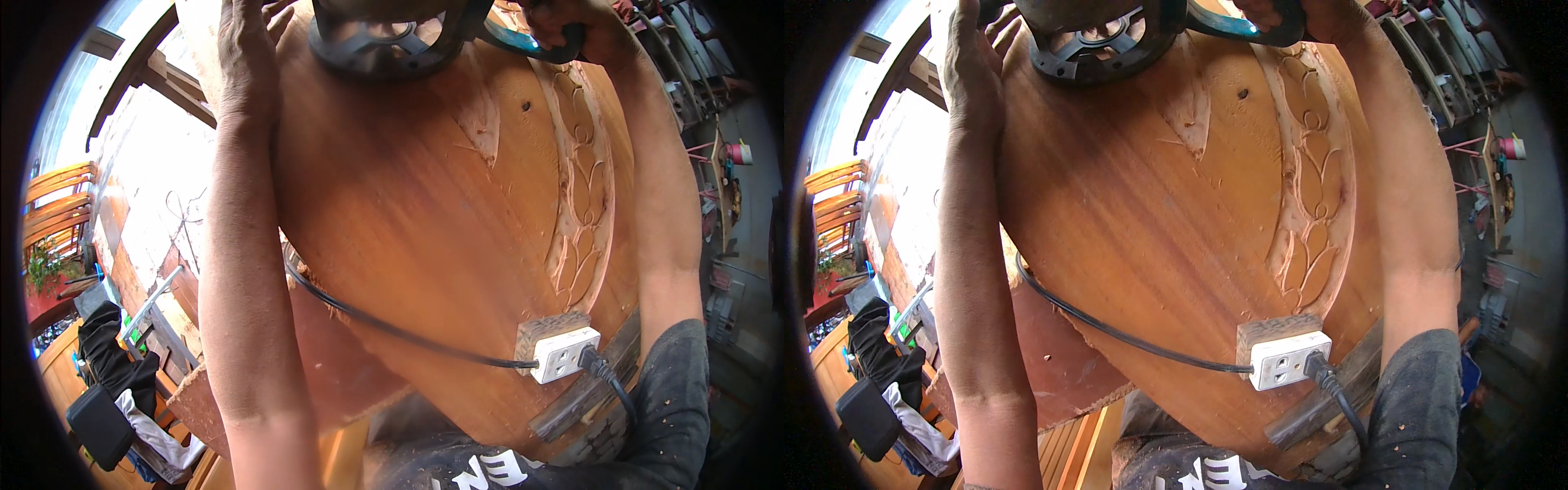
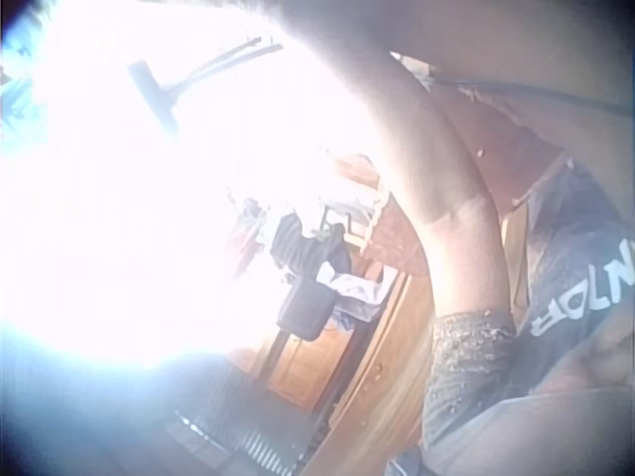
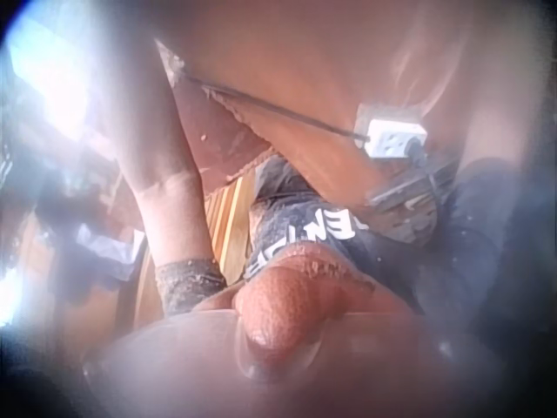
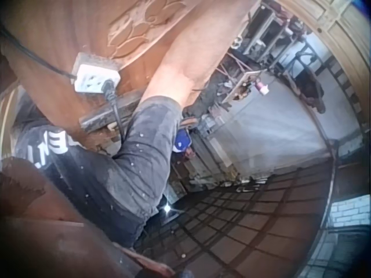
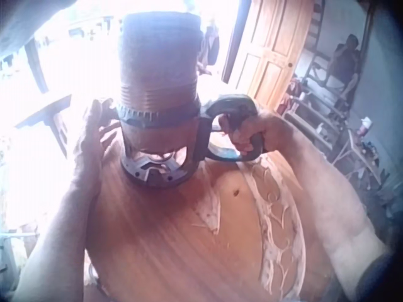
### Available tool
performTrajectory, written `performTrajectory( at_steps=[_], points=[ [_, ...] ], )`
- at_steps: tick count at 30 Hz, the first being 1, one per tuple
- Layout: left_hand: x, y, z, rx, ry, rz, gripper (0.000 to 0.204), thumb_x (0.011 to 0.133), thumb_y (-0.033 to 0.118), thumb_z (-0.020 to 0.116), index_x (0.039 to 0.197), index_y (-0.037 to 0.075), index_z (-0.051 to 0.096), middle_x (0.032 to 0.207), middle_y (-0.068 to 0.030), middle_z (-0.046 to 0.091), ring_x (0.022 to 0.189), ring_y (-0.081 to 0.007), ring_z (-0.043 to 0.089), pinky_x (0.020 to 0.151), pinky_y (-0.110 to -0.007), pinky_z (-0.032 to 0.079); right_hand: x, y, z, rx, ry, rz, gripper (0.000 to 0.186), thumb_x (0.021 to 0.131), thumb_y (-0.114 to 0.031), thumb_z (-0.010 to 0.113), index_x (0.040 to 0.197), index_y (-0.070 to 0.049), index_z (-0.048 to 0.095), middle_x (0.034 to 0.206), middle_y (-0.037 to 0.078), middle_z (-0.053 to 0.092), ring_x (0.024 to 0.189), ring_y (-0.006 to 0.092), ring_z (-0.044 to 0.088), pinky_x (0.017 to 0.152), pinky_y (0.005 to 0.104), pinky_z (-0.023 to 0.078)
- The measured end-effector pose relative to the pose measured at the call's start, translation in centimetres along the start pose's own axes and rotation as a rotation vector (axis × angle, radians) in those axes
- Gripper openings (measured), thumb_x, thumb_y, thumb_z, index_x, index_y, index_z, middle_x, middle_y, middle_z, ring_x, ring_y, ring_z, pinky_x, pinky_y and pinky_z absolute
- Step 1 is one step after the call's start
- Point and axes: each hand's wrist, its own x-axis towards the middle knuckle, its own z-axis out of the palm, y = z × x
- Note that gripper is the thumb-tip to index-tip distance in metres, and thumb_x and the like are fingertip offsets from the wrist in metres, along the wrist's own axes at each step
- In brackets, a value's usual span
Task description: The person uses a handheld router to carve decorative floral patterns into a large wooden panel, following traced lines while holding the tool with both hands.
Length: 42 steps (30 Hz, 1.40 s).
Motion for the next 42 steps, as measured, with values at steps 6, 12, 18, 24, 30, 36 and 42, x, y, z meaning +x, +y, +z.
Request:
performTrajectory(
  at_steps=[6,12,18,24,30,36,42],
  points=[
    [-0.6,0.6,1.2,0.006,-0.028,0.113,0.045,0.108,0.042,0.053,0.14,0.01,0.055,0.126,-0.009,0.064,0.11,-0.0186,0.062,0.097,-0.038,0.052,0.2,0.1,-0.4,-0.015,0.0,-0.003,0.031,0.077,-0.006,0.073,0.105,0.002,0.061,0.069,0.007,0.057,0.054,0.0155,0.055,0.051,0.029,0.044],
    [-0.1,0.7,1.9,0.064,0.073,0.097,0.043,0.109,0.043,0.052,0.137,0.009,0.055,0.125,-0.0092,0.063,0.104,-0.0183,0.064,0.091,-0.037,0.055,0.3,0.0,-0.6,-0.021,-0.003,-0.012,0.031,0.077,-0.005,0.073,0.105,0.003,0.061,0.069,0.007,0.057,0.054,0.0155,0.055,0.051,0.0291,0.044],
    [1.5,-0.8,0.2,0.177,0.022,0.128,0.046,0.108,0.047,0.052,0.134,0.009,0.055,0.123,-0.0082,0.063,0.103,-0.0171,0.065,0.089,-0.036,0.055,0.4,0.0,-0.5,-0.024,-0.002,-0.021,0.031,0.077,-0.005,0.072,0.105,0.003,0.061,0.069,0.007,0.057,0.054,0.0156,0.055,0.051,0.0292,0.044],
    [0.9,-0.4,0.2,0.177,-0.03,0.192,0.045,0.109,0.046,0.05,0.135,0.009,0.055,0.125,-0.0075,0.063,0.106,-0.018,0.064,0.093,-0.037,0.053,0.3,0.0,-0.5,-0.024,0.0,-0.024,0.031,0.076,-0.004,0.072,0.105,0.003,0.061,0.069,0.007,0.057,0.054,0.0156,0.055,0.051,0.0293,0.044],
    [3.6,-2.3,-2.6,-0.172,0.025,-0.087,0.049,0.108,0.05,0.048,0.137,0.011,0.054,0.129,-0.0084,0.063,0.108,-0.0194,0.064,0.094,-0.038,0.052,0.6,-0.1,-0.1,-0.029,-0.001,-0.03,0.032,0.076,-0.004,0.072,0.105,0.003,0.061,0.069,0.007,0.057,0.054,0.0157,0.055,0.051,0.0294,0.044],
    [1.7,-1.1,-0.2,0.205,0.015,0.043,0.056,0.106,0.057,0.045,0.139,0.013,0.054,0.131,-0.0092,0.062,0.11,-0.0219,0.064,0.096,-0.039,0.051,0.5,0.0,-0.2,-0.03,0.002,-0.029,0.032,0.076,-0.003,0.072,0.104,0.004,0.061,0.07,0.007,0.057,0.054,0.0157,0.055,0.051,0.0295,0.044],
    [0.0,-0.1,0.4,0.228,-0.003,0.14,0.058,0.106,0.06,0.045,0.139,0.014,0.054,0.133,-0.0099,0.061,0.111,-0.0232,0.063,0.098,-0.04,0.05,0.7,0.1,-0.1,-0.033,0.001,-0.036,0.032,0.075,-0.003,0.072,0.104,0.004,0.061,0.07,0.008,0.057,0.054,0.0158,0.055,0.051,0.0296,0.044]
  ],
)
